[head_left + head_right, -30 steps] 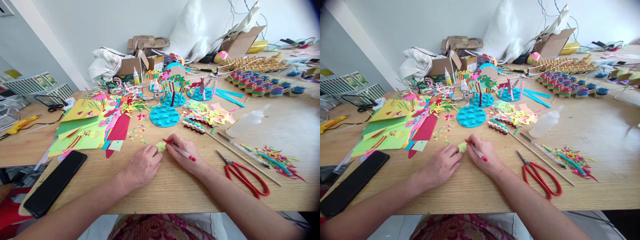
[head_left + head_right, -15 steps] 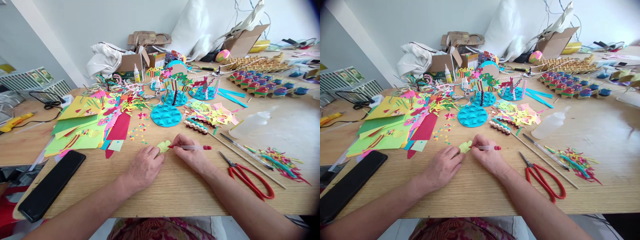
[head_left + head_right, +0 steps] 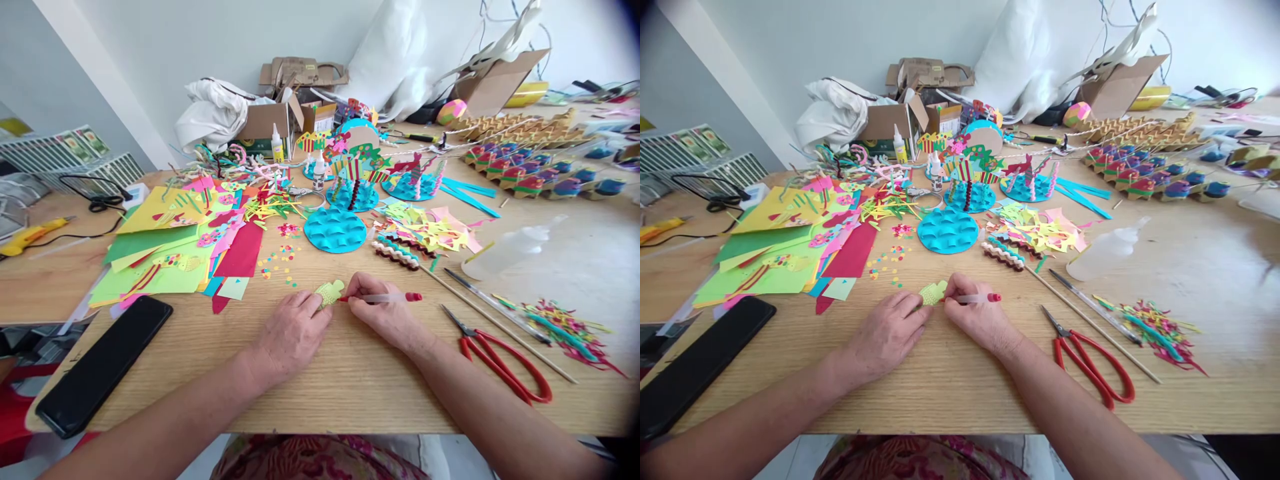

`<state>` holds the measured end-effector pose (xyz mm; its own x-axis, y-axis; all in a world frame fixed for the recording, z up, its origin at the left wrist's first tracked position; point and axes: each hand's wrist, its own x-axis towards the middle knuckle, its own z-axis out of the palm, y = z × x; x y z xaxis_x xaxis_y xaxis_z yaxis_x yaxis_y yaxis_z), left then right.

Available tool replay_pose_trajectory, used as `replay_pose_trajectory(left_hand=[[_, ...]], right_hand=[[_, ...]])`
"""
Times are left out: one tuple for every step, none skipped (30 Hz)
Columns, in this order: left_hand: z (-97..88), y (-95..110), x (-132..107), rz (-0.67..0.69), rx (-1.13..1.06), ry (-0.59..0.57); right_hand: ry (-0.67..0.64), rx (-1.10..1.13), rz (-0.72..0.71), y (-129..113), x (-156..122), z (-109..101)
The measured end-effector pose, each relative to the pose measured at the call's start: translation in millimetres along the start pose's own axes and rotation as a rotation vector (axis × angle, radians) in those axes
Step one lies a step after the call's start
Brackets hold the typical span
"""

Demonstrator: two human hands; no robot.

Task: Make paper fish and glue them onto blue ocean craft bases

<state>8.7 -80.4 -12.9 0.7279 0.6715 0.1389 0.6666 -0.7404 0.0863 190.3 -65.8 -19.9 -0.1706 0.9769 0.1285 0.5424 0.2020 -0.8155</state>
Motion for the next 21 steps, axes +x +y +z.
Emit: replay_pose_trajectory(left_hand=[[0.0,0.1,0.0,0.001,0.0,-0.002],[0.1,0.1,0.0,0.002,0.0,-0.003],[0.2,0.1,-0.1,0.003,0.0,-0.004],[0.3,0.0,-0.1,0.003,-0.001,-0.004],[0.4,0.0,-0.1,0.003,-0.001,-0.001],[0.6,-0.2,-0.2,0.003,-0.002,0.0],[0.7,-0.3,-0.2,0.002,-0.002,0.001],[0.8,-0.4,-0.2,0.002,-0.002,0.003],[0.9,-0.5,-0.1,0.002,-0.002,0.003],[0.9,-0.5,-0.1,0.003,-0.003,0.004],[1.0,-0.6,-0.1,0.005,-0.004,0.006],[1.0,-0.6,-0.1,0.006,-0.004,0.008],[1.0,-0.6,0.0,0.007,-0.003,0.011],[1.1,-0.5,0.0,0.009,-0.002,0.013],[1.3,-0.5,0.0,0.01,0.0,0.015],[1.4,-0.4,0.0,0.012,0.003,0.019],[1.6,-0.4,-0.1,0.014,0.005,0.021],[1.8,-0.3,-0.1,0.016,0.007,0.023],[1.9,-0.3,-0.2,0.017,0.008,0.024],[1.9,-0.3,-0.2,0.018,0.009,0.023],[1.8,-0.4,-0.3,0.018,0.009,0.023]], right_hand=[[0.0,-0.001,0.001,-0.1,0.1,0.0],[-0.002,-0.001,0.002,-0.2,0.1,0.0],[-0.006,-0.001,0.001,-0.4,0.1,-0.1],[-0.01,-0.002,0.0,-0.7,-0.1,-0.1],[-0.012,-0.005,-0.002,-1.1,-0.2,-0.3],[-0.013,-0.01,-0.006,-1.4,-0.4,-0.4],[-0.015,-0.017,-0.01,-1.8,-0.6,-0.5],[-0.015,-0.023,-0.013,-2.1,-0.8,-0.6],[-0.015,-0.026,-0.017,-2.2,-0.9,-0.6],[-0.014,-0.029,-0.019,-2.3,-1.0,-0.4],[-0.013,-0.03,-0.022,-2.2,-1.0,-0.2],[-0.011,-0.034,-0.023,-2.0,-1.0,0.2],[-0.007,-0.04,-0.025,-1.8,-1.0,0.6],[-0.003,-0.046,-0.027,-1.5,-0.9,1.0],[-0.001,-0.054,-0.029,-1.4,-0.8,1.3],[0.002,-0.063,-0.029,-1.4,-0.7,1.5],[0.006,-0.071,-0.027,-1.5,-0.6,1.5],[0.011,-0.081,-0.024,-1.9,-0.5,1.4],[0.016,-0.089,-0.021,-2.4,-0.3,1.2],[0.02,-0.096,-0.019,-2.9,-0.2,0.8],[0.024,-0.102,-0.02,-3.4,-0.2,0.3]])
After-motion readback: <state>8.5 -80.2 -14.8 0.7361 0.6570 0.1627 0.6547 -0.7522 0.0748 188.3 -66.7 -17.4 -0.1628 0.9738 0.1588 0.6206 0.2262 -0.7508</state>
